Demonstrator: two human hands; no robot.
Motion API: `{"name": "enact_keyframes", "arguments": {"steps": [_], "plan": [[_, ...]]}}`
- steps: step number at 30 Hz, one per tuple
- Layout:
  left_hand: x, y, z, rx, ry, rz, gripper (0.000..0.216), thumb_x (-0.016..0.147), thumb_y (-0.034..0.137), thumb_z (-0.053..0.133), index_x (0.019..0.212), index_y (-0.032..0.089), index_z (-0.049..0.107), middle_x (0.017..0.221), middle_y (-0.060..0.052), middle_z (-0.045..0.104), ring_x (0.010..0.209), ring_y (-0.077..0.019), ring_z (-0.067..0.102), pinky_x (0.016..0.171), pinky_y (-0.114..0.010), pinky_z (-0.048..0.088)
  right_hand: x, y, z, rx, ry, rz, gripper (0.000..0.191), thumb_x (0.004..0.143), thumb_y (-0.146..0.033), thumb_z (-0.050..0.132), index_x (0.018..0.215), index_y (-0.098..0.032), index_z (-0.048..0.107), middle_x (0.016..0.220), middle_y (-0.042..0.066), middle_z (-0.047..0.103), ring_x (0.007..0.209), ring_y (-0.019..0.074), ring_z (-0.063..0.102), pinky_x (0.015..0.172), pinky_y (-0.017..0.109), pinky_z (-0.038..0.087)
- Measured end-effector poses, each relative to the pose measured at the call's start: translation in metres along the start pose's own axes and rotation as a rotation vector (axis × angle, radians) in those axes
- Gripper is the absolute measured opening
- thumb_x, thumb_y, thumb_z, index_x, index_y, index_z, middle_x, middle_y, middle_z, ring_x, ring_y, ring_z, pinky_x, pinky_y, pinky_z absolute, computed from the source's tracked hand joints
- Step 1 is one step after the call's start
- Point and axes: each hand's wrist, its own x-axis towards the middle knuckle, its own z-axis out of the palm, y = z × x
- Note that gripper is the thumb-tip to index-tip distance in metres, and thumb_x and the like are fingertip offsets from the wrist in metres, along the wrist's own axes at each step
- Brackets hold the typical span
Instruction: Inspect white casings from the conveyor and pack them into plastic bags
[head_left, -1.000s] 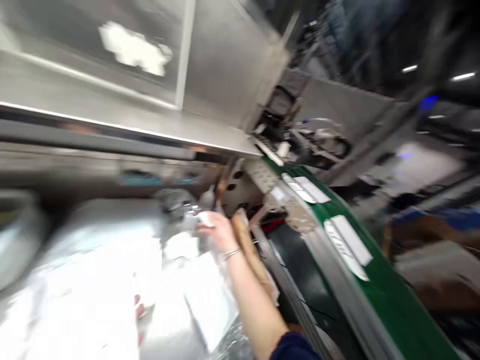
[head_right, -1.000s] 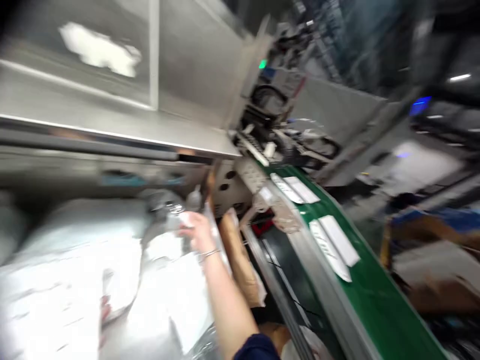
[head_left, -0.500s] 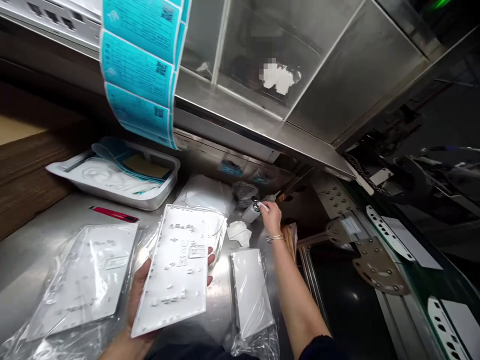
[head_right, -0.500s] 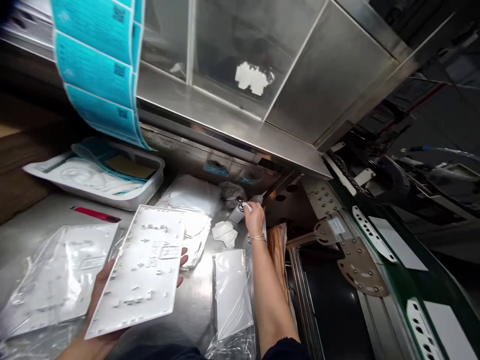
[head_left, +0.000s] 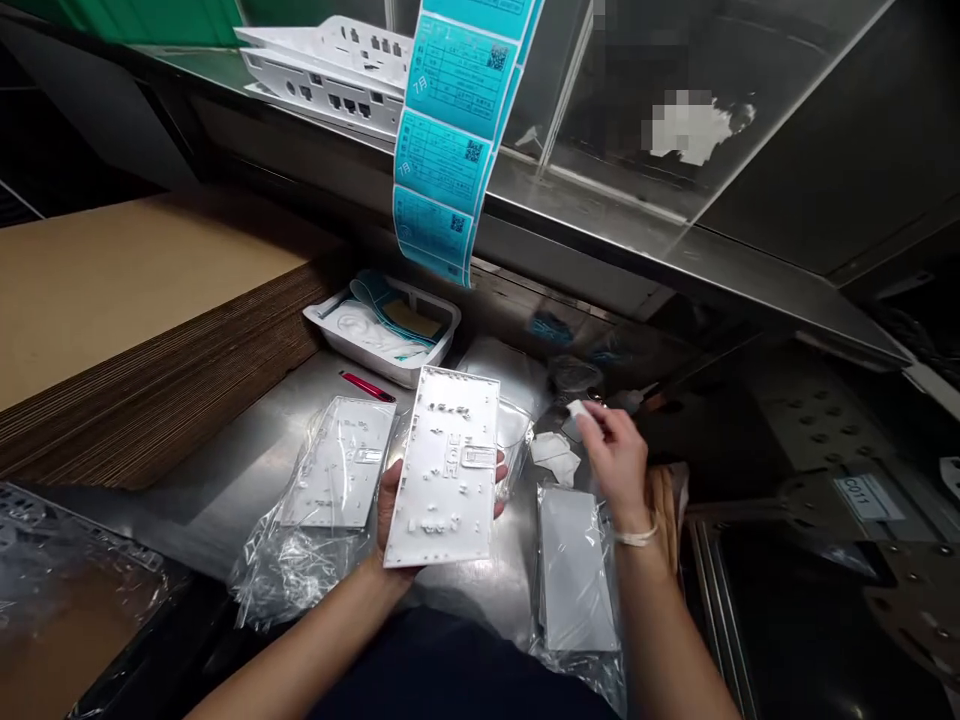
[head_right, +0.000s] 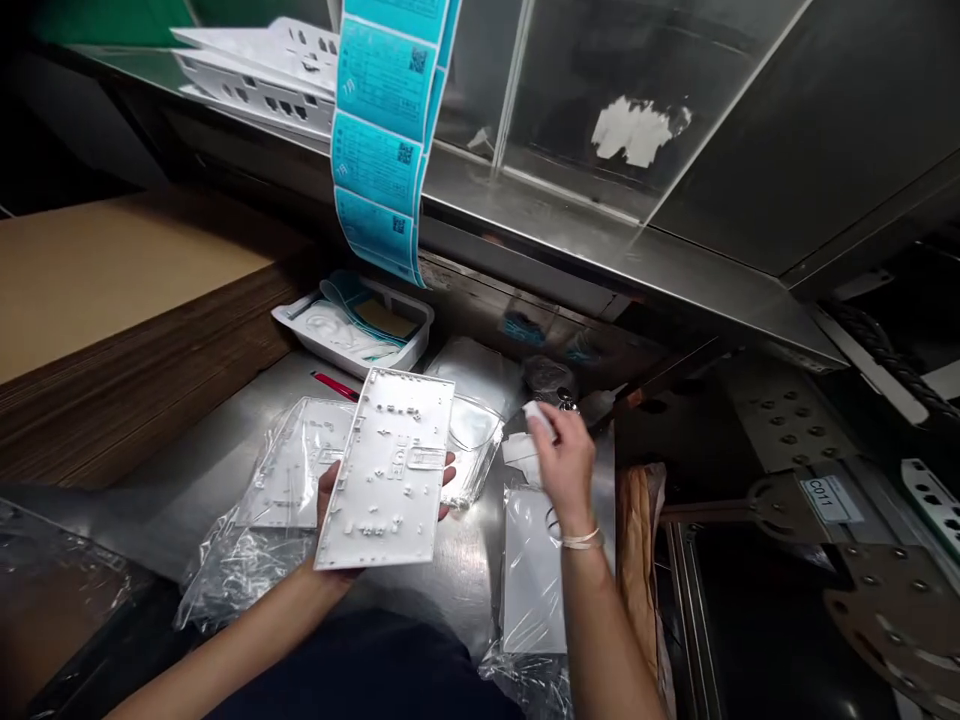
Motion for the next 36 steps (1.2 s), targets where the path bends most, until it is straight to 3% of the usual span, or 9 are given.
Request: {"name": "enact_keyframes", "arguments": {"steps": [5,14,17,21,23,27,31,34,36], "plan": [[-0.003,0.0,0.004,0.044,-0.029,0.059,0.076,0.078,0.059,0.044,0.141,0.018,0.035,0.137,-0.014,0.049,0.128,-0.0385,0.04,0.103,-0.056,0.033,-0.079,-0.087,0.007,0.318,-0.139,-0.098,0.024,0.087,-0.022,0.055,0.109,-0.023,0.064,0.089,0.006,0.06,0.081,0.018,0.059,0.068,0.032,0.052],[-0.015,-0.009,0.018,0.128,-0.04,0.154,0.075,0.08,0.056,0.043,0.144,0.018,0.032,0.144,-0.013,0.04,0.133,-0.0386,0.031,0.109,-0.055,0.021,-0.105,-0.111,0.043,0.014,-0.205,-0.192,0.02,0.087,-0.016,0.046,0.087,-0.018,0.065,0.073,0.005,0.053,0.07,0.0181,0.054,0.065,0.03,0.046],[-0.015,-0.003,0.019,0.153,-0.043,0.21,0.078,0.079,0.06,0.043,0.145,0.021,0.028,0.147,-0.013,0.035,0.135,-0.0398,0.028,0.108,-0.057,0.021,-0.107,-0.119,0.04,0.163,-0.306,-0.082,0.016,0.085,-0.019,0.05,0.082,-0.019,0.065,0.074,0.003,0.056,0.069,0.0163,0.056,0.064,0.028,0.046],[-0.016,0.017,0.01,0.163,-0.014,0.204,0.075,0.082,0.058,0.043,0.146,0.022,0.027,0.144,-0.016,0.039,0.134,-0.0398,0.029,0.105,-0.062,0.023,-0.086,-0.075,0.044,0.381,-0.353,0.113,0.018,0.086,-0.028,0.052,0.097,-0.02,0.064,0.085,0.003,0.062,0.076,0.0158,0.059,0.069,0.027,0.047],[-0.021,0.03,0.004,0.16,0.007,0.22,0.07,0.085,0.056,0.041,0.145,0.024,0.028,0.142,-0.015,0.042,0.132,-0.0388,0.033,0.103,-0.064,0.024,-0.067,-0.028,0.05,0.178,-0.225,0.256,0.023,0.085,-0.029,0.052,0.102,-0.017,0.062,0.089,0.006,0.062,0.081,0.018,0.058,0.073,0.03,0.047],[-0.047,0.05,-0.001,0.168,0.032,0.301,0.064,0.085,0.057,0.041,0.143,0.029,0.034,0.142,-0.011,0.044,0.129,-0.0404,0.038,0.101,-0.065,0.027,-0.046,0.049,0.059,-0.207,-0.104,0.419,0.016,0.078,-0.027,0.055,0.078,-0.014,0.064,0.09,0.014,0.061,0.09,0.0289,0.052,0.08,0.047,0.039],[-0.074,0.059,0.004,0.151,0.122,0.249,0.054,0.09,0.057,0.034,0.141,0.037,0.034,0.14,-0.001,0.048,0.129,-0.0365,0.038,0.102,-0.058,0.032,-0.066,0.025,0.08,-0.263,-0.147,0.155,0.024,0.085,-0.034,0.053,0.097,-0.016,0.065,0.106,0.015,0.058,0.1,0.029,0.048,0.085,0.044,0.036],[-0.084,0.061,0.006,0.202,0.19,0.232,0.054,0.092,0.049,0.036,0.143,0.031,0.034,0.137,-0.009,0.05,0.124,-0.0386,0.045,0.098,-0.061,0.036,-0.092,-0.031,0.108,-0.276,-0.436,-0.197,0.026,0.087,-0.031,0.054,0.105,-0.014,0.062,0.101,0.014,0.06,0.096,0.0268,0.05,0.082,0.039,0.038],[-0.088,0.061,0.005,0.252,0.213,0.238,0.055,0.093,0.044,0.036,0.145,0.027,0.03,0.138,-0.015,0.048,0.123,-0.041,0.045,0.094,-0.066,0.036,-0.103,-0.056,0.124,-0.316,-0.61,-0.211,0.02,0.087,-0.018,0.05,0.1,-0.012,0.063,0.1,0.016,0.06,0.096,0.0272,0.051,0.081,0.038,0.038]]}}
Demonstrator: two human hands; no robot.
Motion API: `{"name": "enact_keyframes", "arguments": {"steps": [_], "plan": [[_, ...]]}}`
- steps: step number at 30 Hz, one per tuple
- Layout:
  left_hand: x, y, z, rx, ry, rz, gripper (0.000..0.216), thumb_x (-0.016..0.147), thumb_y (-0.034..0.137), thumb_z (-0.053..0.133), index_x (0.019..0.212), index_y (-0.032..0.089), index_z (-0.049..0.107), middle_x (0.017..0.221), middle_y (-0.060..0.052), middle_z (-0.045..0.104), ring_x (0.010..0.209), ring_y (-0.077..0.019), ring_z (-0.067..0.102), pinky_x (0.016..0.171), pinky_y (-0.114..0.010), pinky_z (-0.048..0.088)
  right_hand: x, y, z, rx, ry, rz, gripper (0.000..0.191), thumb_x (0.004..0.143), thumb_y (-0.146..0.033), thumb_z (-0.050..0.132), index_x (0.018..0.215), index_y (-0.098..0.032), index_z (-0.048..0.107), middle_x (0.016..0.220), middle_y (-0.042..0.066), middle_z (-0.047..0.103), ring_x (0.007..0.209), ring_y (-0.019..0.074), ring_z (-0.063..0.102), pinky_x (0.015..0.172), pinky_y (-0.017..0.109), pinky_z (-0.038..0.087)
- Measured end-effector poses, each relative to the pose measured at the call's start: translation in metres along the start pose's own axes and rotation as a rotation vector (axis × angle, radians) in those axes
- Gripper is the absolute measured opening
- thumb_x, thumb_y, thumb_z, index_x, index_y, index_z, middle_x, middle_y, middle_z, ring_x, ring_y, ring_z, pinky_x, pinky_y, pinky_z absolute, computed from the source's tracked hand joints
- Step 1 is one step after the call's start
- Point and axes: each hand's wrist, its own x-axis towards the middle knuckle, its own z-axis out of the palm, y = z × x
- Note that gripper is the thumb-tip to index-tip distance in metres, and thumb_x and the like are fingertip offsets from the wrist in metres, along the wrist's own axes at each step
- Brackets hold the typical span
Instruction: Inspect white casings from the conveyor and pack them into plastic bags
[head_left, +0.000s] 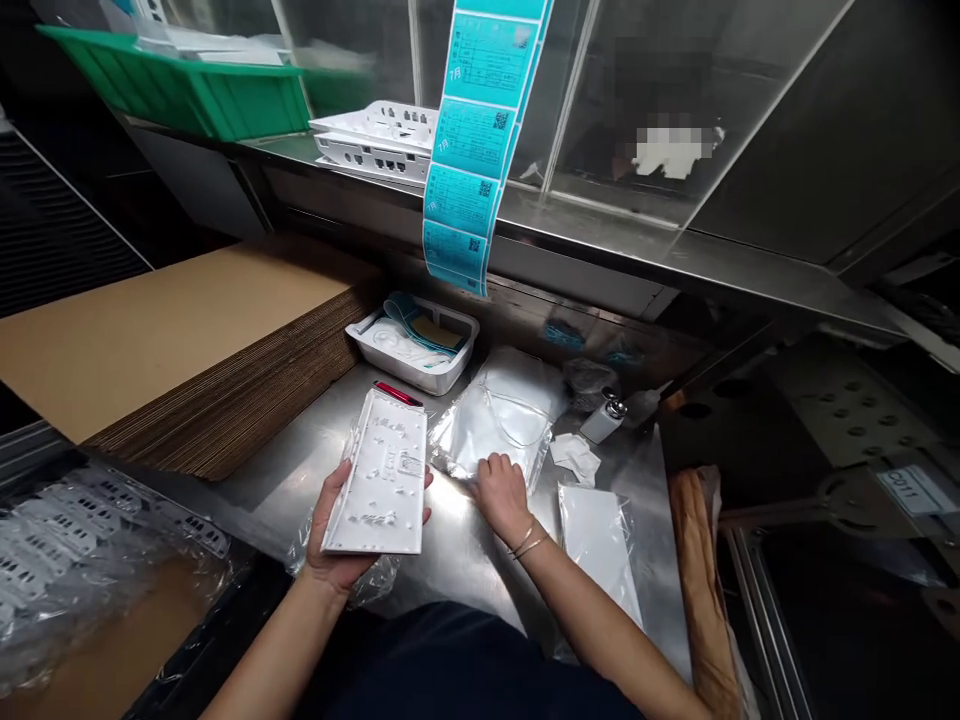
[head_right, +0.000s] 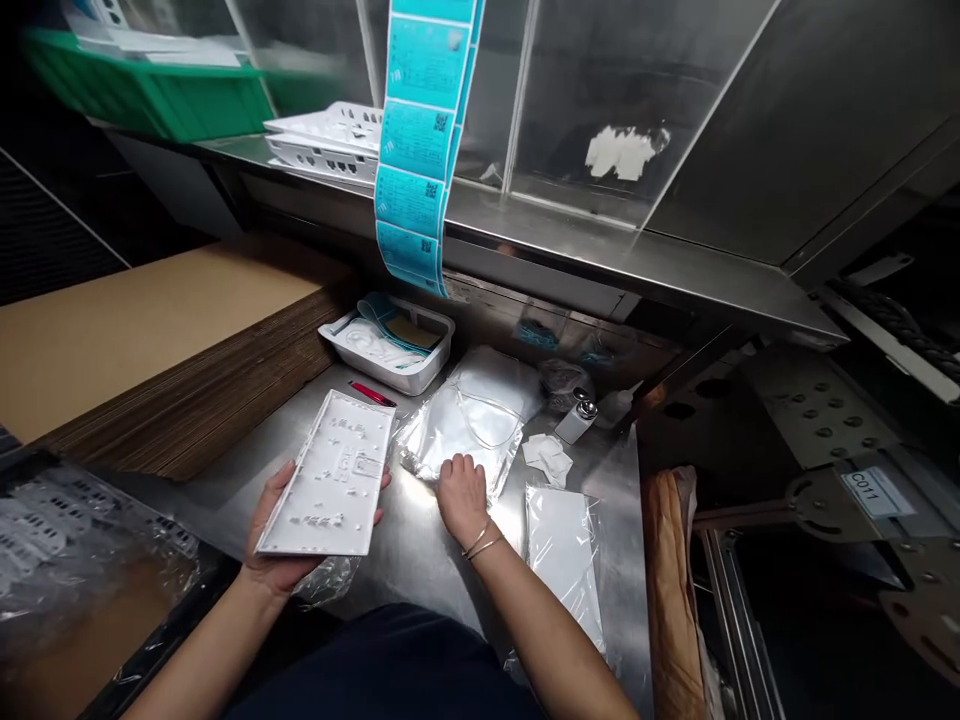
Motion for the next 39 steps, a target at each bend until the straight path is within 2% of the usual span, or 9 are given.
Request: {"name": "enact_keyframes", "arguments": {"steps": [3,8,13,16,19,24,29,34,39], "plan": [[-0.006,-0.003,-0.001,0.035,-0.023,-0.018,0.059,0.093,0.042,0.036,0.148,0.029,0.019,0.14,-0.017,0.045,0.127,-0.0418,0.04,0.093,-0.068,0.035,0.009,-0.003,0.007,0.041,-0.117,0.069,0.027,0.086,-0.003,0.04,0.089,-0.012,0.066,0.097,0.016,0.062,0.093,0.0235,0.054,0.078,0.033,0.038],[-0.01,-0.019,0.001,-0.015,-0.082,-0.108,0.065,0.091,0.046,0.037,0.149,0.026,0.013,0.137,-0.018,0.048,0.127,-0.0412,0.04,0.092,-0.064,0.039,0.03,0.042,0.002,0.211,-0.152,0.106,0.02,0.086,-0.031,0.056,0.078,-0.016,0.067,0.081,0.007,0.066,0.076,0.0169,0.058,0.067,0.025,0.037],[0.035,-0.048,0.0,0.0,-0.041,-0.224,0.068,0.085,0.05,0.047,0.144,0.02,0.028,0.13,-0.016,0.055,0.119,-0.0399,0.049,0.09,-0.06,0.043,0.036,0.064,-0.006,0.492,-0.244,0.095,0.018,0.077,-0.033,0.063,0.073,-0.016,0.068,0.07,0.001,0.066,0.066,0.0134,0.056,0.061,0.022,0.036],[0.071,-0.06,-0.006,0.132,0.123,-0.253,0.059,0.085,0.044,0.052,0.136,0.018,0.04,0.118,-0.016,0.062,0.109,-0.0367,0.057,0.086,-0.054,0.048,0.029,0.07,-0.011,0.643,-0.267,0.07,0.009,0.071,-0.022,0.062,0.072,-0.017,0.07,0.069,0.0,0.067,0.066,0.0128,0.056,0.063,0.022,0.037],[0.087,-0.065,-0.013,0.188,0.23,-0.24,0.055,0.084,0.044,0.054,0.132,0.017,0.044,0.109,-0.015,0.066,0.103,-0.0341,0.061,0.084,-0.052,0.05,0.021,0.075,-0.013,0.777,-0.19,0.133,0.012,0.07,-0.026,0.062,0.068,-0.016,0.067,0.065,0.0,0.064,0.064,0.0133,0.052,0.063,0.024,0.037],[0.076,-0.067,-0.019,0.12,0.036,-0.272,0.06,0.083,0.047,0.053,0.133,0.017,0.042,0.114,-0.015,0.064,0.109,-0.0359,0.058,0.085,-0.053,0.048,0.016,0.08,-0.018,1.047,-0.09,0.28,0.03,0.065,-0.044,0.068,0.065,-0.015,0.063,0.057,-0.002,0.054,0.056,0.0111,0.045,0.057,0.024,0.036],[0.07,-0.07,-0.019,0.181,0.056,-0.272,0.063,0.083,0.04,0.057,0.137,0.015,0.037,0.118,-0.018,0.062,0.11,-0.0366,0.057,0.086,-0.053,0.047,0.015,0.083,-0.035,1.26,-0.098,0.332,0.038,0.064,-0.046,0.07,0.087,-0.015,0.069,0.069,0.001,0.061,0.059,0.0104,0.05,0.06,0.025,0.039],[0.073,-0.078,-0.006,-0.058,-0.194,-0.308,0.073,0.079,0.05,0.054,0.14,0.017,0.032,0.128,-0.017,0.055,0.117,-0.0397,0.051,0.089,-0.055,0.044,0.015,0.069,-0.038,1.319,-0.034,0.358,0.024,0.057,-0.033,0.077,0.065,-0.015,0.064,0.058,-0.002,0.056,0.053,0.0081,0.045,0.055,0.022,0.036],[0.08,-0.084,-0.006,-0.065,-0.15,-0.219,0.07,0.081,0.046,0.052,0.14,0.014,0.033,0.122,-0.018,0.059,0.112,-0.0375,0.055,0.088,-0.053,0.047,0.012,0.066,-0.039,1.435,-0.048,0.395,0.029,0.061,-0.041,0.075,0.068,-0.017,0.06,0.057,-0.001,0.055,0.055,0.0115,0.05,0.057,0.026,0.043]]}}
